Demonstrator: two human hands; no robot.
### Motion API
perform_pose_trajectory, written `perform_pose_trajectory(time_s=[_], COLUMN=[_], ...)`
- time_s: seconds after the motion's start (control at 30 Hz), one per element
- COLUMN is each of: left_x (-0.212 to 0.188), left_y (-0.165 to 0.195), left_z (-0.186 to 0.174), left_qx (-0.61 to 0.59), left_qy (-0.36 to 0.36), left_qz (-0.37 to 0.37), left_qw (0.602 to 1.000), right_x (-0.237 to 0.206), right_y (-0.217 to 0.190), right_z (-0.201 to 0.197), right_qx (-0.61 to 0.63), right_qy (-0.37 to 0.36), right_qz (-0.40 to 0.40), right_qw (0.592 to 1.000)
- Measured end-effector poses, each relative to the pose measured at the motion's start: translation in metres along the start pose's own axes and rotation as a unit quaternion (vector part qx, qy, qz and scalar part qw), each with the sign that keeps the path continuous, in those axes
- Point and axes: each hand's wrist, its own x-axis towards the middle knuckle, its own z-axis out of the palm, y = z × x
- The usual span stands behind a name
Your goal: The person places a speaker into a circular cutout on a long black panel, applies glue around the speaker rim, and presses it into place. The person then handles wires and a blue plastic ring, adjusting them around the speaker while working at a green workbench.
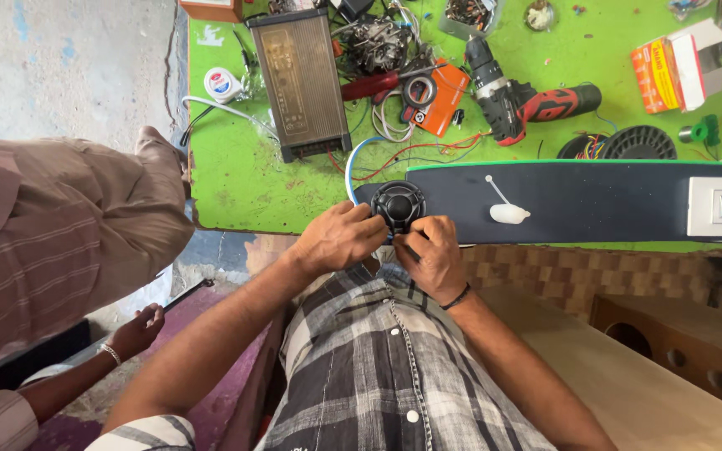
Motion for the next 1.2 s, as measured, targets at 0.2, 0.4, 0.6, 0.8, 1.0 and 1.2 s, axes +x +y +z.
perform_pose_trajectory(time_s=[0.2, 0.4, 0.6, 0.8, 1.0, 1.2], left_x=[0.002, 0.014, 0.141, 0.164, 0.037, -0.022], left_y=[0.003, 0.004, -0.074, -0.086, -0.010, 0.070], left_z=[-0.001, -0.009, 0.006, 0.015, -0.012, 0.004], left_qx=[-0.017, -0.041, 0.001, -0.075, -0.147, -0.516], left_qy=[0.013, -0.024, 0.009, 0.029, 0.186, 0.048], left_qz=[-0.017, -0.065, -0.206, -0.254, -0.263, -0.525], left_qw=[1.000, 0.997, 0.979, 0.964, 0.935, 0.675], right_x=[0.000, -0.004, -0.006, -0.003, -0.008, -0.007], right_y=[-0.003, -0.006, -0.010, -0.008, -0.004, -0.003], right_z=[0.001, 0.006, 0.007, 0.007, 0.010, 0.011], right_qx=[0.014, -0.011, -0.001, -0.002, -0.002, -0.012], right_qy=[0.002, -0.005, 0.002, 0.015, 0.011, 0.006], right_qz=[0.008, 0.032, 0.055, 0.047, 0.062, 0.047], right_qw=[1.000, 0.999, 0.998, 0.999, 0.998, 0.999])
